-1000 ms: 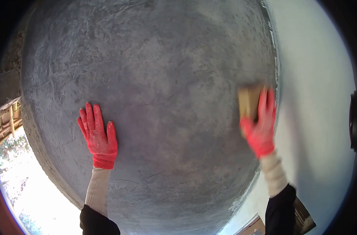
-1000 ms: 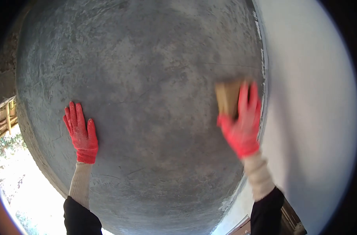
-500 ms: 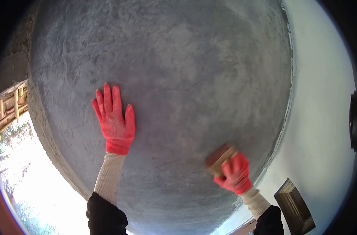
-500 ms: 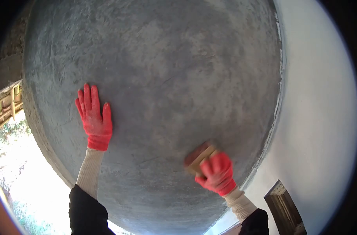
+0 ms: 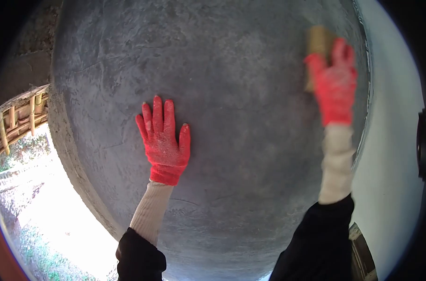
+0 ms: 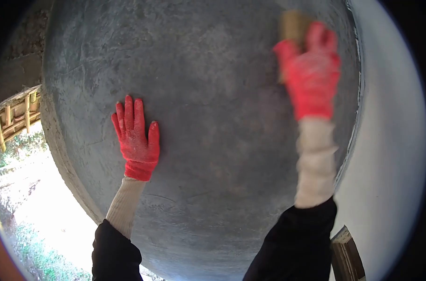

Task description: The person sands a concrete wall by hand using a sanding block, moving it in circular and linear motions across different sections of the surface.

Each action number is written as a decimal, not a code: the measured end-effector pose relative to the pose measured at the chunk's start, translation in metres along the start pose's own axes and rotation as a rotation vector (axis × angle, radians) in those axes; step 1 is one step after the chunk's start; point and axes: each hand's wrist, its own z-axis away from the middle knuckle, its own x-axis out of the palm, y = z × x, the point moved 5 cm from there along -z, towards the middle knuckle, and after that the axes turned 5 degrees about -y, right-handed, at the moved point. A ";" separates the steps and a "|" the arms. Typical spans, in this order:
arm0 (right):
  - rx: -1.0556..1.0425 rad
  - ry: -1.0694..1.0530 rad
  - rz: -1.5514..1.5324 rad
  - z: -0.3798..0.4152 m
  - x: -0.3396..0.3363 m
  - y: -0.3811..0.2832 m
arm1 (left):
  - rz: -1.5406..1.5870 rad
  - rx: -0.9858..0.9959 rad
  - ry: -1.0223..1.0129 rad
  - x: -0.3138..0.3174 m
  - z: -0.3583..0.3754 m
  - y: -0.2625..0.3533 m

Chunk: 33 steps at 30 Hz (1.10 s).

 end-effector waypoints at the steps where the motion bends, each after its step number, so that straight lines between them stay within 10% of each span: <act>1: -0.176 -0.074 -0.051 0.032 -0.002 -0.040 | 0.003 -0.002 -0.009 0.000 0.001 -0.001; 5: -0.780 -0.405 -0.339 0.136 0.015 -0.148 | 0.052 0.012 0.066 0.004 0.003 -0.010; 8: -0.759 -0.313 -0.327 0.094 0.009 -0.122 | 0.052 0.007 0.051 0.000 -0.001 -0.005; 16: 0.444 0.149 0.064 -0.121 0.026 0.133 | 0.096 0.013 -0.004 -0.003 -0.002 0.001; 25: -0.913 -0.177 -0.321 0.045 0.054 -0.238 | 0.070 -0.010 -0.029 -0.005 0.000 0.002; 33: -0.242 0.115 -0.079 -0.131 0.046 -0.104 | 0.083 0.041 0.016 -0.006 0.002 -0.001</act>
